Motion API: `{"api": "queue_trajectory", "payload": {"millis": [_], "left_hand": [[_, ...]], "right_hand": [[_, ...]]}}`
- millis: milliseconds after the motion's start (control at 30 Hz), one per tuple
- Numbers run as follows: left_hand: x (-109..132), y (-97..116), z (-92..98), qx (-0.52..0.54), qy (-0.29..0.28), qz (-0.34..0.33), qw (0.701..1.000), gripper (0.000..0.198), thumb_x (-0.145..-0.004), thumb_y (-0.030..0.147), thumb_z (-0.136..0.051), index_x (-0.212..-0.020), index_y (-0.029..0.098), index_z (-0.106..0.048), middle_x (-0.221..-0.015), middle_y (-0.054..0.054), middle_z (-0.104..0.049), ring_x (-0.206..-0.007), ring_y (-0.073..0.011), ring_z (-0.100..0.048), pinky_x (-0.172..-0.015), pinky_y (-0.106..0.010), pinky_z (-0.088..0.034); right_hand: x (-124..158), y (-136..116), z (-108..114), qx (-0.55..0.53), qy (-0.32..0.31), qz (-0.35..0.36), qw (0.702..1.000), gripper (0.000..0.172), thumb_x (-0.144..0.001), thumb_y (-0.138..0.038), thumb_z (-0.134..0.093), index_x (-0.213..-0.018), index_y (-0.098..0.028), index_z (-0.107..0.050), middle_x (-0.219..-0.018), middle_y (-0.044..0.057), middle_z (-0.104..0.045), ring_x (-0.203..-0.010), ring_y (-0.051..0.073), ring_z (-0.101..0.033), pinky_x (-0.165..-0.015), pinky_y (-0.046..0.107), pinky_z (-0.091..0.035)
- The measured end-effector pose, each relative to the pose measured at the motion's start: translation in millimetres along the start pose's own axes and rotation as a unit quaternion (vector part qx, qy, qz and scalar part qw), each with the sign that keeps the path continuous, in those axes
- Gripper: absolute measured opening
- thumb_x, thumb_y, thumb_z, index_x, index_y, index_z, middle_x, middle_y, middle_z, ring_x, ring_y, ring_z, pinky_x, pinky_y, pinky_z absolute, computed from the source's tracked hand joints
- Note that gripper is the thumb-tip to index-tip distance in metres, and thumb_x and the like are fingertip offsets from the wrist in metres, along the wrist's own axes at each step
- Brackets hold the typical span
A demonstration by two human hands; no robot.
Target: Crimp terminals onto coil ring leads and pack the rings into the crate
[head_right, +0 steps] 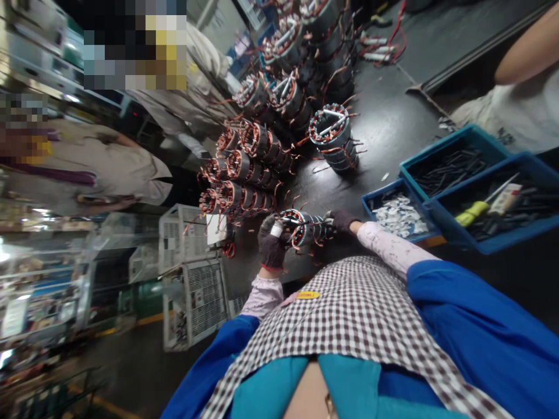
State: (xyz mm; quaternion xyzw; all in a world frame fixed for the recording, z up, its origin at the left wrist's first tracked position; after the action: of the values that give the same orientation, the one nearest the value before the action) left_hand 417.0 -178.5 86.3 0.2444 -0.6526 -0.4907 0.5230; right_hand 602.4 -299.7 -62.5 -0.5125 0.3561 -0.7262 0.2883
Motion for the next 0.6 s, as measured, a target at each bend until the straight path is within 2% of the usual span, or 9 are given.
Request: {"api": "queue_trajectory", "payload": {"millis": [100, 167, 200, 267, 300, 400, 467, 500, 600], "left_hand": [[5.1, 10.5, -0.1, 0.004, -0.014, 0.002, 1.000, 0.050, -0.059, 0.058, -0.103, -0.095, 0.034, -0.078, -0.093, 0.000, -0.081, -0.088, -0.0265, -0.075, -0.071, -0.039, -0.056], [12.4, 19.4, -3.4, 0.013, -0.023, -0.005, 1.000, 0.050, -0.058, 0.060, -0.103, -0.092, 0.035, -0.077, -0.091, 0.000, -0.080, -0.082, -0.0251, -0.073, -0.066, -0.037, -0.053], [17.0, 23.1, -7.0, 0.021, -0.033, -0.008, 0.999, 0.049, -0.058, 0.061, -0.103, -0.091, 0.035, -0.077, -0.089, -0.001, -0.079, -0.079, -0.0244, -0.071, -0.064, -0.037, -0.052], [27.1, 28.0, -17.8, 0.033, -0.065, -0.011, 0.997, 0.047, -0.061, 0.062, -0.102, -0.091, 0.035, -0.079, -0.088, -0.001, -0.079, -0.075, -0.0234, -0.069, -0.063, -0.036, -0.052], [32.0, 29.1, -24.1, 0.037, -0.086, -0.012, 0.996, 0.045, -0.063, 0.062, -0.102, -0.091, 0.034, -0.080, -0.090, -0.002, -0.079, -0.076, -0.0235, -0.070, -0.065, -0.037, -0.053], [41.5, 29.7, -37.2, 0.046, -0.153, -0.010, 0.987, 0.041, -0.071, 0.060, -0.098, -0.093, 0.031, -0.082, -0.102, -0.004, -0.081, -0.087, -0.0250, -0.073, -0.076, -0.039, -0.059], [39.3, 30.1, -32.1, 0.031, -0.166, -0.013, 0.986, 0.039, -0.074, 0.057, -0.097, -0.096, 0.029, -0.082, -0.102, -0.005, -0.081, -0.088, -0.0257, -0.074, -0.080, -0.041, -0.060], [34.5, 31.5, -23.9, 0.021, -0.145, -0.032, 0.989, 0.036, -0.074, 0.054, -0.096, -0.097, 0.029, -0.082, -0.100, -0.005, -0.081, -0.088, -0.0259, -0.074, -0.081, -0.042, -0.061], [10.3, 35.7, 13.0, 0.007, 0.014, -0.138, 0.990, 0.030, -0.070, 0.039, -0.096, -0.095, 0.035, -0.079, -0.099, 0.000, -0.081, -0.102, -0.0272, -0.075, -0.096, -0.042, -0.062]], "right_hand": [[27.1, -5.6, 24.3, -0.008, 0.102, 0.014, 0.995, 0.023, -0.098, -0.027, -0.065, -0.115, -0.017, -0.078, -0.117, 0.013, -0.082, -0.105, 0.022, -0.072, -0.102, 0.034, -0.057], [53.3, -19.9, 42.4, -0.074, 0.176, 0.036, 0.981, 0.036, -0.104, -0.037, -0.059, -0.129, -0.015, -0.072, -0.117, 0.014, -0.080, -0.099, 0.021, -0.071, -0.096, 0.036, -0.059], [67.0, -33.1, 48.2, -0.115, 0.186, 0.066, 0.974, 0.043, -0.104, -0.043, -0.060, -0.135, -0.016, -0.070, -0.113, 0.012, -0.079, -0.092, 0.021, -0.071, -0.091, 0.036, -0.060], [93.3, -71.2, 49.9, -0.164, 0.148, 0.164, 0.962, 0.054, -0.098, -0.053, -0.067, -0.141, -0.020, -0.067, -0.109, 0.008, -0.079, -0.088, 0.020, -0.072, -0.086, 0.036, -0.062], [105.3, -92.7, 45.9, -0.149, 0.115, 0.216, 0.958, 0.055, -0.095, -0.055, -0.070, -0.140, -0.024, -0.069, -0.110, 0.007, -0.079, -0.091, 0.022, -0.073, -0.089, 0.038, -0.063], [131.4, -138.5, 27.8, -0.028, 0.073, 0.297, 0.952, 0.033, -0.095, -0.050, -0.068, -0.119, -0.030, -0.079, -0.109, 0.005, -0.080, -0.103, 0.025, -0.074, -0.103, 0.043, -0.060], [139.2, -140.0, 26.0, 0.018, 0.108, 0.273, 0.956, 0.027, -0.097, -0.049, -0.064, -0.109, -0.031, -0.081, -0.107, 0.006, -0.081, -0.104, 0.026, -0.074, -0.104, 0.045, -0.059], [141.4, -131.6, 32.0, 0.018, 0.147, 0.244, 0.959, 0.028, -0.098, -0.049, -0.063, -0.111, -0.031, -0.080, -0.107, 0.007, -0.081, -0.103, 0.027, -0.074, -0.103, 0.045, -0.060], [151.5, -82.2, 78.9, 0.013, 0.329, 0.121, 0.936, 0.036, -0.099, -0.048, -0.061, -0.119, -0.024, -0.078, -0.113, 0.011, -0.081, -0.104, 0.029, -0.073, -0.101, 0.045, -0.058]]}}
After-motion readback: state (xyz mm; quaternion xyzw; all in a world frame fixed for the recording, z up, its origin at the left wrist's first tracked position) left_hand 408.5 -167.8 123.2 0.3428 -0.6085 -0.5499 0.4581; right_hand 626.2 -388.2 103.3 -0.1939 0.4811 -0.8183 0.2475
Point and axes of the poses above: each hand's wrist, its own x-axis away from the middle knuckle, its own z-axis out of the back of the hand, y = z × x, the point moved 3 cm from there along -x, towards the middle knuckle
